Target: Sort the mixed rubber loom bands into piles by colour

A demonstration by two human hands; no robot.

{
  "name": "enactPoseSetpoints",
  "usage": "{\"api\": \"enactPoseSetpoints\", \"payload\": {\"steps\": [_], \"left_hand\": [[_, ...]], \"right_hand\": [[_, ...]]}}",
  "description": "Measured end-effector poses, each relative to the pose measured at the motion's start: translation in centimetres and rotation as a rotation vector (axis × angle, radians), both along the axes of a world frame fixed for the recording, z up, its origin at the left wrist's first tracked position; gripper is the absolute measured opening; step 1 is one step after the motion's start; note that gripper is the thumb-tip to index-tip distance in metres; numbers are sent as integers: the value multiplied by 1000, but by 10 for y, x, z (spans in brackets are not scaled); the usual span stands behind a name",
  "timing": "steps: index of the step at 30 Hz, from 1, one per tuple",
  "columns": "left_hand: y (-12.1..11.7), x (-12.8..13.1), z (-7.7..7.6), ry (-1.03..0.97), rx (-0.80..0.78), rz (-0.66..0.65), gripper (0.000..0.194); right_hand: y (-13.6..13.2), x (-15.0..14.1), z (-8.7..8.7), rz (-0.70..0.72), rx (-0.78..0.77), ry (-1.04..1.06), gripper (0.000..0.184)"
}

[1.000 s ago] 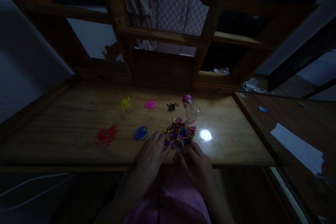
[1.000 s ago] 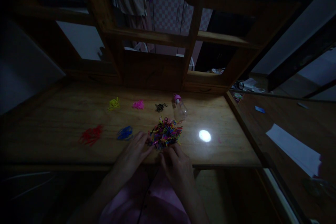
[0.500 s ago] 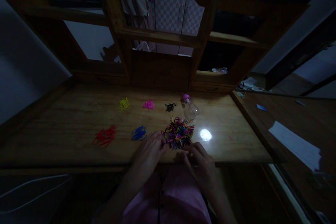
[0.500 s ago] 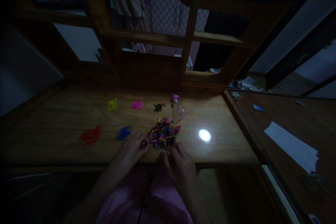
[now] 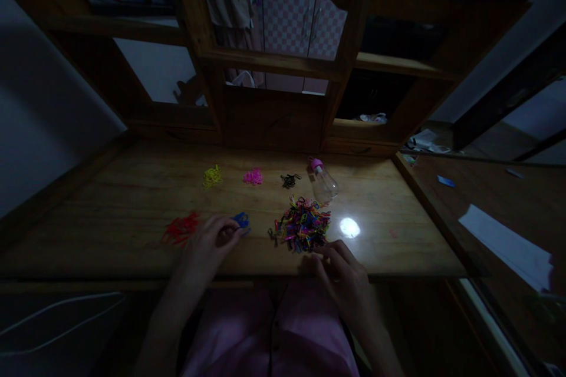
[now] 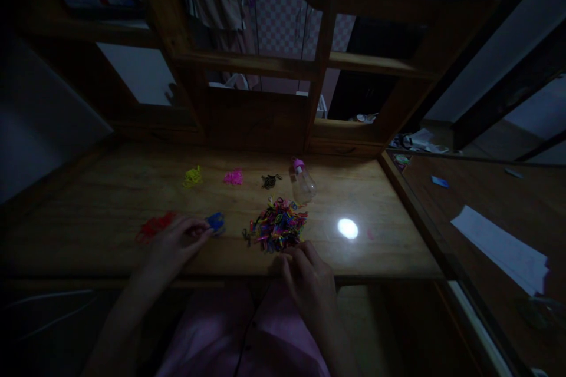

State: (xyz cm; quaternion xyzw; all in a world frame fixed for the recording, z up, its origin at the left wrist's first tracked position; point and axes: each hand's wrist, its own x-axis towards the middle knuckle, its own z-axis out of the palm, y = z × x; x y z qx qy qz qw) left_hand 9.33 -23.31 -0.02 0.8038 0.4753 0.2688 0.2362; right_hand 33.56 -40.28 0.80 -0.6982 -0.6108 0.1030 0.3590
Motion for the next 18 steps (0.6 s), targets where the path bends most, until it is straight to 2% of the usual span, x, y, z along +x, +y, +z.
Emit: {"api": "enactPoseSetpoints", "payload": {"steps": [3,6,10,14,16,18], "left_hand": [[13,-15,-11,143,96,48,16],[18,-24,-17,200,144,50,19],[18,-30,-19,160,168,31,23],[14,-31,-14,84,163,92,23],[8,-26,-10,34,147,116,23],[-1,-13,-9,-13,113,77,19]], "right_hand": [[2,-1,0,4,-3,-2,16],[3,-3,1,9,-8,-6,16],[5,-2,1,3,-3,-9,16],[7,0,-1,1,19,-4,15],[7,1,-2,-1,19,-1,15],[8,0,-2,-1,14,6,15]]}}
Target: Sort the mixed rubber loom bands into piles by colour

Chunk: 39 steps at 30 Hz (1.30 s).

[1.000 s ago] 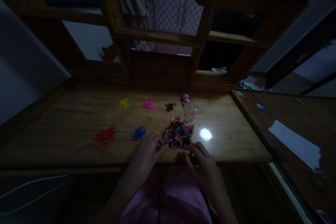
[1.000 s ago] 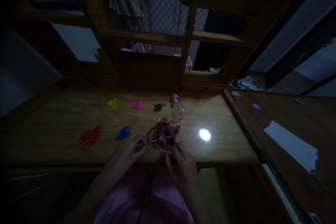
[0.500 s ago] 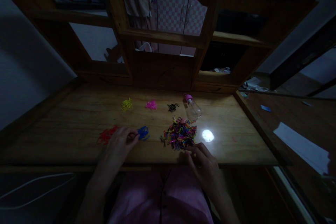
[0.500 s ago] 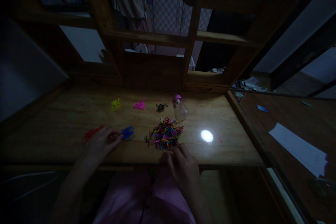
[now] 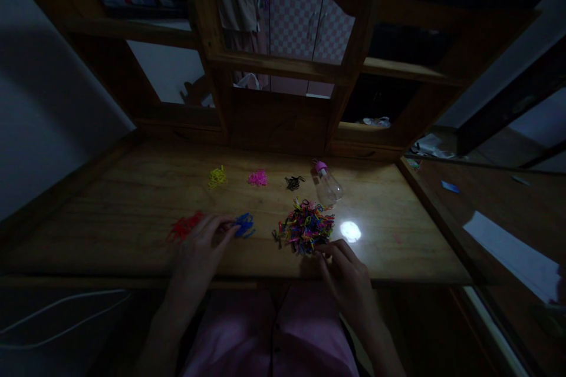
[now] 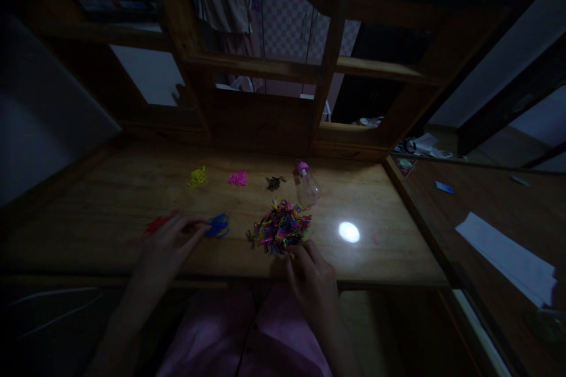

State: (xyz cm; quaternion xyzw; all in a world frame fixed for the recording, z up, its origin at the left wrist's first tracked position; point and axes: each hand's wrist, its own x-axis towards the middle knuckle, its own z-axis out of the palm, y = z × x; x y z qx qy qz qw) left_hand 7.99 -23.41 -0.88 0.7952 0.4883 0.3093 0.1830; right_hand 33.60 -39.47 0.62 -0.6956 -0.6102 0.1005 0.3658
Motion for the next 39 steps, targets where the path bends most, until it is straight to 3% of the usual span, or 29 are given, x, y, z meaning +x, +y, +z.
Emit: {"api": "enactPoseSetpoints", "payload": {"steps": [4,10,14,22,26,29,33,36,39], "left_hand": [[-27,37,-4,-34,-135,-197,15],[-50,76,-4,19,-120,-212,32],[-39,78,-7,79,-122,-212,21],[-27,74,-28,28,-137,-247,21],[-26,69,-18,30,-127,-274,20],[-5,70,6,71,-90,-329,17],[55,94,39,94,-47,-494,21],[95,125,44,86,-111,-572,28],[110,150,34,94,-33,-568,32]], "right_hand": [[1,-3,2,8,-1,-5,16],[-1,-4,3,6,-5,-18,15],[-3,-3,3,-5,-9,-8,16],[-3,-5,4,-6,8,-6,17],[-5,-2,3,-9,0,2,15],[-7,1,1,-12,0,4,14],[-9,2,1,-4,3,0,14],[-12,1,2,-16,3,3,14],[-17,2,2,-35,29,5,14]]}}
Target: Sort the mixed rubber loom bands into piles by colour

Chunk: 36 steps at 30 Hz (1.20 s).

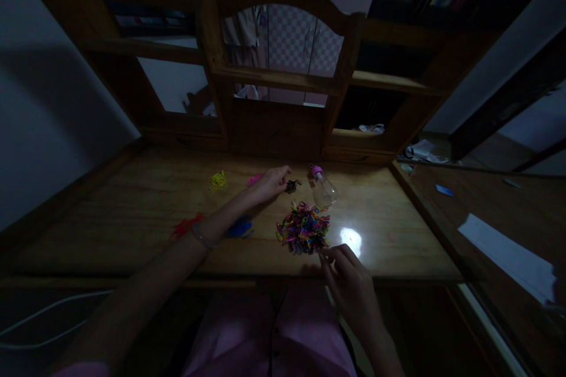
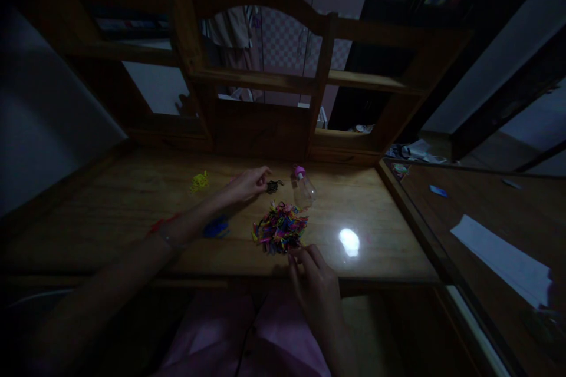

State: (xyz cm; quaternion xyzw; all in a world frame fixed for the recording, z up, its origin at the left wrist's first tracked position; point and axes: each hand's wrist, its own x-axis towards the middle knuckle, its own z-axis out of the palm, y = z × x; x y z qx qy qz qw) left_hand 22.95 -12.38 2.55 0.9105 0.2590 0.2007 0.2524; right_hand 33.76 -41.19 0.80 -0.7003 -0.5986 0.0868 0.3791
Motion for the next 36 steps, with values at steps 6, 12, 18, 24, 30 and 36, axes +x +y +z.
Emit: {"api": "enactPoseSetpoints", "payload": {"steps": [6,12,18,24,30,36], "left_hand": [[-9,0,-8,-40,93,12,40],[-63,-40,22,-84,10,-24,28],[-140,-79,15,-108,-214,78,23],[-157,-94,-28,-197,-506,253,22],[-166,-96,-37,-240,-654,294,23],[-164,-97,-36,-171,-600,267,23]], "right_hand": [[-10,12,-2,-18,-8,11,15],[-6,11,-6,-23,-62,-5,15],[11,1,-15,-109,-135,-86,13],[21,0,-17,-123,-181,-112,16],[26,0,-19,-134,-191,-92,14],[32,1,-22,-165,-237,-104,11]]}}
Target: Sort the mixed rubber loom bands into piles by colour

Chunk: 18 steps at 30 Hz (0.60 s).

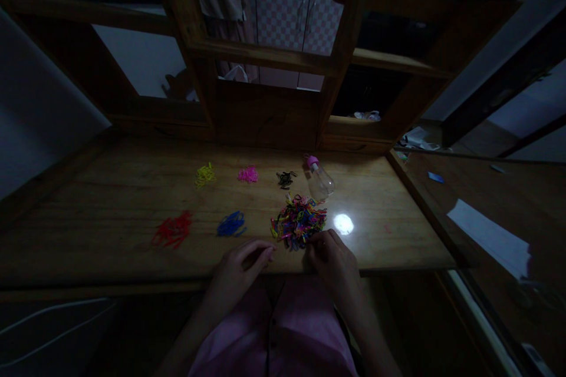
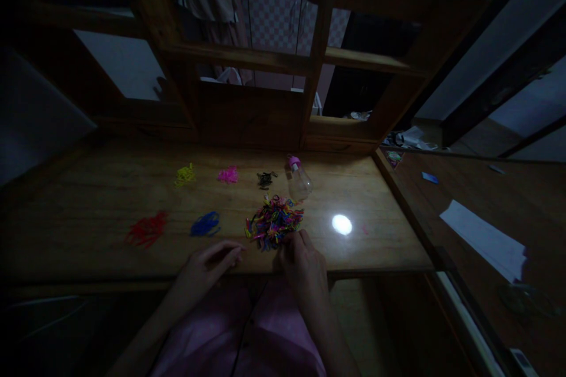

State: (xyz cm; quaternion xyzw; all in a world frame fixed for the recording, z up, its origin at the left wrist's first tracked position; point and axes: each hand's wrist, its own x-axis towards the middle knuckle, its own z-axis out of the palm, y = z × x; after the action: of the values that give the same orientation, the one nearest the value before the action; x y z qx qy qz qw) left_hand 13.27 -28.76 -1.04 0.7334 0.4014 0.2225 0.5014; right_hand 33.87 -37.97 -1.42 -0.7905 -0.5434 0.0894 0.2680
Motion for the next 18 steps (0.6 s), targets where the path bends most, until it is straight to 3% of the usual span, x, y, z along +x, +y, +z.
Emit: {"api": "enactPoseSetpoints", "payload": {"steps": [6,11,18], "left_hand": [[1,-1,-1,14,36,-18,23],[1,0,-2,-24,27,12,21],[-3,34,5,-243,-55,81,21]], "right_hand": [[6,0,-1,-24,38,-19,7],[6,5,2,-37,130,108,5],[8,3,19,-29,225,235,4]]}}
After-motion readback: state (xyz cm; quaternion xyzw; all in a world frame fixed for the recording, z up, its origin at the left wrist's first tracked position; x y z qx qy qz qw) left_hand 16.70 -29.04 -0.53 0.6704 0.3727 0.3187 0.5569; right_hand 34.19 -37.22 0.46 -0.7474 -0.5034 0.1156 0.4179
